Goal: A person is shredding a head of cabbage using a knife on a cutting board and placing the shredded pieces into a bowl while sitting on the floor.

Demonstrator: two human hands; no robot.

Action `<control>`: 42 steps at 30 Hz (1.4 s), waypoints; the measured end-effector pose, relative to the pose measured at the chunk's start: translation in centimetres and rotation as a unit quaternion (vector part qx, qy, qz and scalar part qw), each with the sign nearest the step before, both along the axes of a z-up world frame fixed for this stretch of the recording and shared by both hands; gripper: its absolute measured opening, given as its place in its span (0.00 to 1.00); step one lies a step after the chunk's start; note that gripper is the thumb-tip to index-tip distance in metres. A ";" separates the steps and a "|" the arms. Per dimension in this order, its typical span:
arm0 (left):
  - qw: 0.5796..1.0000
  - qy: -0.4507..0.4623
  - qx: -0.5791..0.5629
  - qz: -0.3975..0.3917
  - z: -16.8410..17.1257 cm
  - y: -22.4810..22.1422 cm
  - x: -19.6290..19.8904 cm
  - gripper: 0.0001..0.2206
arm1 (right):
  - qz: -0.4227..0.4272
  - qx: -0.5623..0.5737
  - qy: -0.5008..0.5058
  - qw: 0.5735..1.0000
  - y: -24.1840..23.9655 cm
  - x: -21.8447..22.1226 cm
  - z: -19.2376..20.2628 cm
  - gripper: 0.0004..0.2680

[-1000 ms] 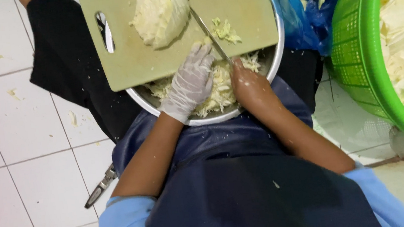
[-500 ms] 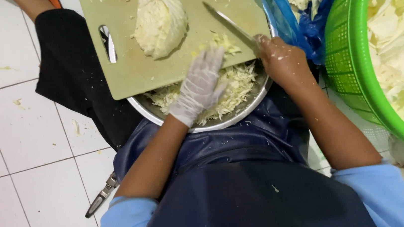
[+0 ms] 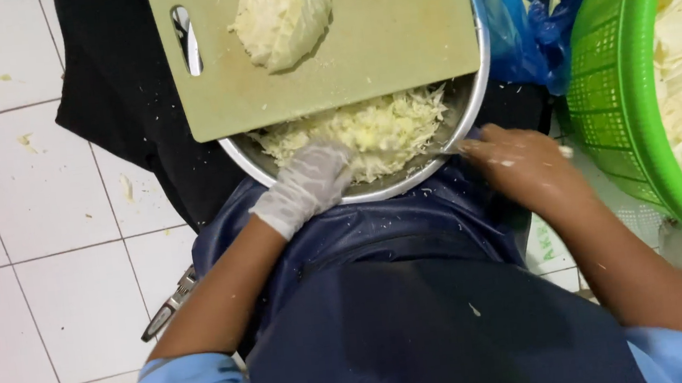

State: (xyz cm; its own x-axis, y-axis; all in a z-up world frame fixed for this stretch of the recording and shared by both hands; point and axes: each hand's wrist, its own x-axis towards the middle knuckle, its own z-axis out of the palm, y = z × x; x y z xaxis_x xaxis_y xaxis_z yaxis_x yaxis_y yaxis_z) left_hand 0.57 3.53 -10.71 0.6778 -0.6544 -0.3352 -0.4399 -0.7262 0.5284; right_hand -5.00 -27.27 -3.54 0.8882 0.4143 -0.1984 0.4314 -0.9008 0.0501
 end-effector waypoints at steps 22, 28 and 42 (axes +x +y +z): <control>0.955 0.264 0.122 0.061 3.7 0.3 -1.5 0.23 | 0.044 -0.009 -0.107 0.993 4.5 3.2 -5.9 0.11; 0.949 0.293 0.114 0.026 2.7 0.2 -1.8 0.25 | 0.056 -0.021 -0.080 0.995 4.5 1.5 -0.3 0.10; 0.967 -0.085 -0.147 0.193 9.9 3.5 15.3 0.33 | -0.204 0.157 0.335 0.906 -1.1 2.8 4.4 0.16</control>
State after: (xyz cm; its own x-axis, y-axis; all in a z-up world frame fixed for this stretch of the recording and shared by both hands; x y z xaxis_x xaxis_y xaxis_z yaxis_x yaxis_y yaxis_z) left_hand 15.91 7.07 -0.80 0.9189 -0.3928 -0.0364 -0.2650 -0.6829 0.6808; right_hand -2.20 -28.41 0.87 0.7048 0.2079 -0.6782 -0.1022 -0.9164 -0.3870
